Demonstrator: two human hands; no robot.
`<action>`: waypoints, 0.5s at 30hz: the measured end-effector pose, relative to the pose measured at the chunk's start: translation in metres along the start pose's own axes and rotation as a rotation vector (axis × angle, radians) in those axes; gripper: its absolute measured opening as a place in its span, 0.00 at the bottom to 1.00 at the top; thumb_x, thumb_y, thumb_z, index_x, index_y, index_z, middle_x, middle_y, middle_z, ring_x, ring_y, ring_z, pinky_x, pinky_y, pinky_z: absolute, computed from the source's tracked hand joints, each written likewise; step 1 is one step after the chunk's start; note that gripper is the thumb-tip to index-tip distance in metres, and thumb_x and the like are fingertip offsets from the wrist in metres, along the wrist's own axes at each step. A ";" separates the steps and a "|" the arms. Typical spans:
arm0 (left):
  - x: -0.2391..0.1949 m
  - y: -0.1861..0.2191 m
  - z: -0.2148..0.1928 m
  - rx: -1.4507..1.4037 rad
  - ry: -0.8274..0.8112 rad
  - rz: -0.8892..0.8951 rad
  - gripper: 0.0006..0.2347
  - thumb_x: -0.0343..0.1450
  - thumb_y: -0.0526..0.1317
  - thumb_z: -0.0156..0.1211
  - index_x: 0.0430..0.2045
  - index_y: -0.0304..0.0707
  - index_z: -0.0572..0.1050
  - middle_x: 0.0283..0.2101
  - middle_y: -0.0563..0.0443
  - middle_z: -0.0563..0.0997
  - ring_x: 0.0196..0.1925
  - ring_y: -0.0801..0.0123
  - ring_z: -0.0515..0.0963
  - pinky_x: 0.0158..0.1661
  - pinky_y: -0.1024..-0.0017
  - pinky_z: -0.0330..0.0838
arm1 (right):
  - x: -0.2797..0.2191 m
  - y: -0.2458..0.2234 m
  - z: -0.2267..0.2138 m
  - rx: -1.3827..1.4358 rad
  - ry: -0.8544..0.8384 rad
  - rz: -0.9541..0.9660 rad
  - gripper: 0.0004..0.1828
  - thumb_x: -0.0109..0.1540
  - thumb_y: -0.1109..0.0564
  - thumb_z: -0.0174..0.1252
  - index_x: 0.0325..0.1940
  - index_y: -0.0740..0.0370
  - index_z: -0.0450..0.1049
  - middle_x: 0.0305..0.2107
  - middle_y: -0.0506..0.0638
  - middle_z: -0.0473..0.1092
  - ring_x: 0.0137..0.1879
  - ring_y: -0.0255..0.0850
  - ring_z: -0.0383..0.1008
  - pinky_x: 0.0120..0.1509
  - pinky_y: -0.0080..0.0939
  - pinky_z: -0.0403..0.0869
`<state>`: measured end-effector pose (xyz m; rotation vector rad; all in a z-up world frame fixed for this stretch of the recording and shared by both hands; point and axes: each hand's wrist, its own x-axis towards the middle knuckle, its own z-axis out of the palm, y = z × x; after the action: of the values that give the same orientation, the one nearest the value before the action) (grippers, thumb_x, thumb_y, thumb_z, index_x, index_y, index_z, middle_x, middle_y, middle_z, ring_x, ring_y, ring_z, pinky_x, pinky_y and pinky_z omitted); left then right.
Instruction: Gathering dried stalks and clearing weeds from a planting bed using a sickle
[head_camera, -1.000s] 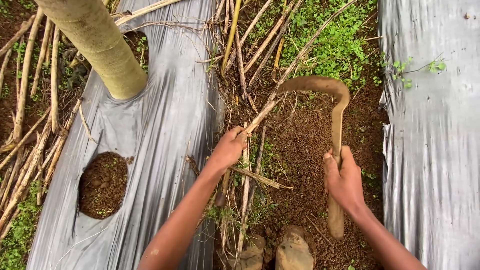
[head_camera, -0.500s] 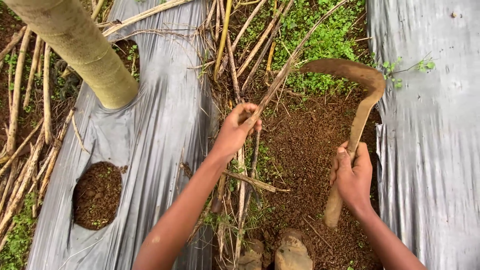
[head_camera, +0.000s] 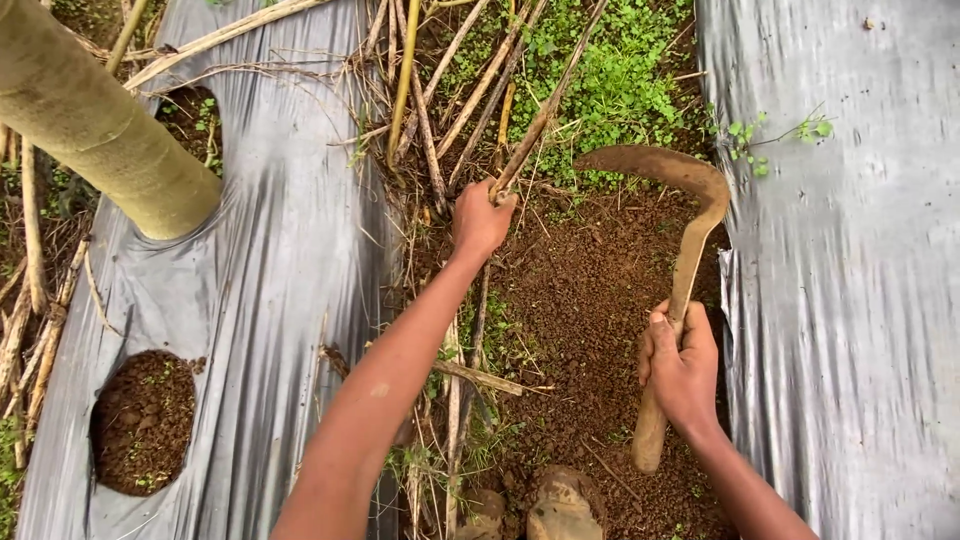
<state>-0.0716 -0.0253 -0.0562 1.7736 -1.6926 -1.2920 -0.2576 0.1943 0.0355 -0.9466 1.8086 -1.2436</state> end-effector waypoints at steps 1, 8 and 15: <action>-0.003 -0.002 -0.003 0.000 -0.002 -0.002 0.16 0.72 0.41 0.61 0.52 0.31 0.75 0.40 0.44 0.76 0.40 0.60 0.82 0.38 0.62 0.78 | -0.001 0.000 0.000 -0.001 0.000 0.003 0.05 0.70 0.68 0.41 0.47 0.68 0.63 0.15 0.49 0.61 0.11 0.38 0.65 0.15 0.37 0.68; -0.034 0.000 -0.065 -0.331 -0.134 0.102 0.18 0.79 0.45 0.50 0.56 0.27 0.72 0.23 0.50 0.75 0.24 0.74 0.75 0.29 0.72 0.72 | -0.007 -0.014 0.013 -0.067 -0.020 -0.080 0.04 0.69 0.68 0.44 0.47 0.70 0.64 0.14 0.50 0.63 0.11 0.38 0.65 0.16 0.37 0.67; -0.092 0.034 -0.117 -0.488 -0.191 -0.143 0.15 0.77 0.40 0.46 0.50 0.29 0.76 0.18 0.53 0.71 0.15 0.77 0.64 0.21 0.80 0.62 | -0.012 -0.005 0.026 -0.173 -0.095 -0.166 0.05 0.68 0.67 0.48 0.47 0.69 0.68 0.13 0.52 0.68 0.13 0.39 0.67 0.18 0.38 0.69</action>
<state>0.0149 0.0153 0.0627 1.5350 -1.2068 -1.8025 -0.2286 0.1924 0.0352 -1.2531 1.8136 -1.1333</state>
